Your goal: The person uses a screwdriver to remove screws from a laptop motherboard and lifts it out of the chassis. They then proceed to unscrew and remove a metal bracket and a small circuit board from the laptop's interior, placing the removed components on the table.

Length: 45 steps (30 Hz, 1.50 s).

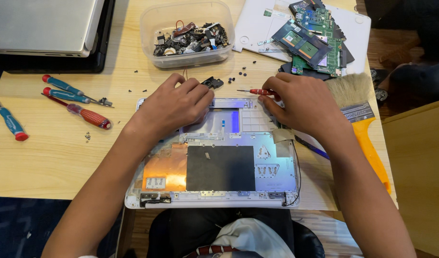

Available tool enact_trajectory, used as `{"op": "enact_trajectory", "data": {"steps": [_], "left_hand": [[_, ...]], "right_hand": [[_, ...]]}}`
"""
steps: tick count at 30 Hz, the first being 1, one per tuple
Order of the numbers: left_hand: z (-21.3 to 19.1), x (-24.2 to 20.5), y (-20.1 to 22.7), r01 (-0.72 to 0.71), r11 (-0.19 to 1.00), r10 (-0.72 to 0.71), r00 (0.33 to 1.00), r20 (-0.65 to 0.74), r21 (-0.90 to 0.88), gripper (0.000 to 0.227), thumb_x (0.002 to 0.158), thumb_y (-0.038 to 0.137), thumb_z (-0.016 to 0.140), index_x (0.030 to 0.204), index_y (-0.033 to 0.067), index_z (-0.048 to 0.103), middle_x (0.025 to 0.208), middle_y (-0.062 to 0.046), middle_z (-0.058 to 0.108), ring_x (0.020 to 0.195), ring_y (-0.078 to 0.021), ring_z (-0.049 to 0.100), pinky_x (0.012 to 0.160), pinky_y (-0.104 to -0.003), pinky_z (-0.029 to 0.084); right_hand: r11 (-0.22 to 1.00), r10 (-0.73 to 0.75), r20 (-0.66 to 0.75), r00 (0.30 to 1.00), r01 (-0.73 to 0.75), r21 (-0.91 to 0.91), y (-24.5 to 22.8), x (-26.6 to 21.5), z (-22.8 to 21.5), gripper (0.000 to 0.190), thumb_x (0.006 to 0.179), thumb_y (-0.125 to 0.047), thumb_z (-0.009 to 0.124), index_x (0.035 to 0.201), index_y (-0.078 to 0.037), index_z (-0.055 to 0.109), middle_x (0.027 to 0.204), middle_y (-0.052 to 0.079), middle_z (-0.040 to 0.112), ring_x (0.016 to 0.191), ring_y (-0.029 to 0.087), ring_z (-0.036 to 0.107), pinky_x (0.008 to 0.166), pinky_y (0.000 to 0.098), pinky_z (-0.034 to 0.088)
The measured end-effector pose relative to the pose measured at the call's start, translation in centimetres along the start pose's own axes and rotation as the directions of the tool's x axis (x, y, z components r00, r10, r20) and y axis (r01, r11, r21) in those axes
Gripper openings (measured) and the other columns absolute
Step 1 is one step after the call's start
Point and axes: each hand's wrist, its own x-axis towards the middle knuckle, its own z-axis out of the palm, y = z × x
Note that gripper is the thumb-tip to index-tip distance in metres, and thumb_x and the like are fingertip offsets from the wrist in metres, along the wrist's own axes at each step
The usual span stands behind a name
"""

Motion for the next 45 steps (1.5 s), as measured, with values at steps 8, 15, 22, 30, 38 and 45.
{"op": "enact_trajectory", "data": {"steps": [8,15,22,30,38,45], "left_hand": [[0.9,-0.4,0.2,-0.004,0.999,0.002,0.998,0.057,0.032,0.015,0.088,0.026,0.052,0.09,0.014,0.061,0.079,-0.002,0.059,0.078,-0.0168,0.059,0.074,-0.031,0.047],[0.6,-0.3,0.5,0.031,0.999,-0.035,0.989,0.146,0.03,0.022,0.091,0.029,0.046,0.099,0.0112,0.057,0.082,-0.002,0.055,0.076,-0.0188,0.06,0.07,-0.032,0.049],[0.3,-0.2,0.3,0.099,0.995,-0.088,0.966,0.242,-0.031,0.028,0.09,0.035,0.047,0.099,0.0089,0.054,0.084,-0.002,0.05,0.078,-0.0197,0.06,0.067,-0.03,0.049],[0.8,-0.7,0.0,0.12,0.985,-0.088,0.967,0.241,-0.121,0.027,0.088,0.036,0.054,0.097,0.0101,0.056,0.084,-0.003,0.054,0.083,-0.0216,0.06,0.07,-0.032,0.049],[0.2,-0.5,-0.2,0.128,0.978,-0.093,0.974,0.208,-0.162,0.023,0.085,0.035,0.062,0.095,0.0142,0.058,0.088,-0.001,0.057,0.087,-0.0188,0.059,0.074,-0.033,0.048],[-0.1,-0.4,-0.9,0.255,0.89,-0.158,0.95,0.271,-0.377,0.024,0.087,0.036,0.062,0.096,0.0131,0.063,0.086,-0.002,0.06,0.086,-0.0218,0.061,0.074,-0.037,0.047]], "right_hand": [[0.998,0.044,0.029,0.999,-0.045,0.035,0.4,0.1,0.2,0.021,0.092,-0.029,0.059,0.098,-0.01,0.063,0.079,0.009,0.06,0.066,0.037,0.063,0.056,0.0463,0.05],[0.997,0.061,0.033,0.998,-0.063,0.051,0.5,0.1,0.4,0.02,0.093,-0.029,0.058,0.101,-0.011,0.06,0.086,0.01,0.056,0.07,0.041,0.062,0.058,0.0489,0.05],[0.995,0.063,0.027,0.998,-0.065,0.07,0.4,0.1,0.5,0.019,0.094,-0.029,0.058,0.102,-0.011,0.059,0.088,0.01,0.055,0.072,0.04,0.062,0.06,0.0481,0.05],[0.996,0.061,0.054,0.997,-0.064,0.055,0.1,0.1,0.4,0.018,0.094,-0.027,0.057,0.102,-0.012,0.059,0.093,0.011,0.054,0.071,0.045,0.062,0.06,0.052,0.05],[0.998,0.064,0.084,0.994,-0.065,0.008,-0.1,0.1,0.6,0.018,0.093,-0.029,0.057,0.102,-0.014,0.061,0.095,0.01,0.057,0.071,0.043,0.063,0.06,0.0512,0.051],[0.999,0.052,0.063,0.997,-0.052,-0.007,-0.1,0.3,0.7,0.018,0.093,-0.029,0.058,0.103,-0.014,0.062,0.096,0.008,0.058,0.075,0.041,0.064,0.061,0.0503,0.052]]}}
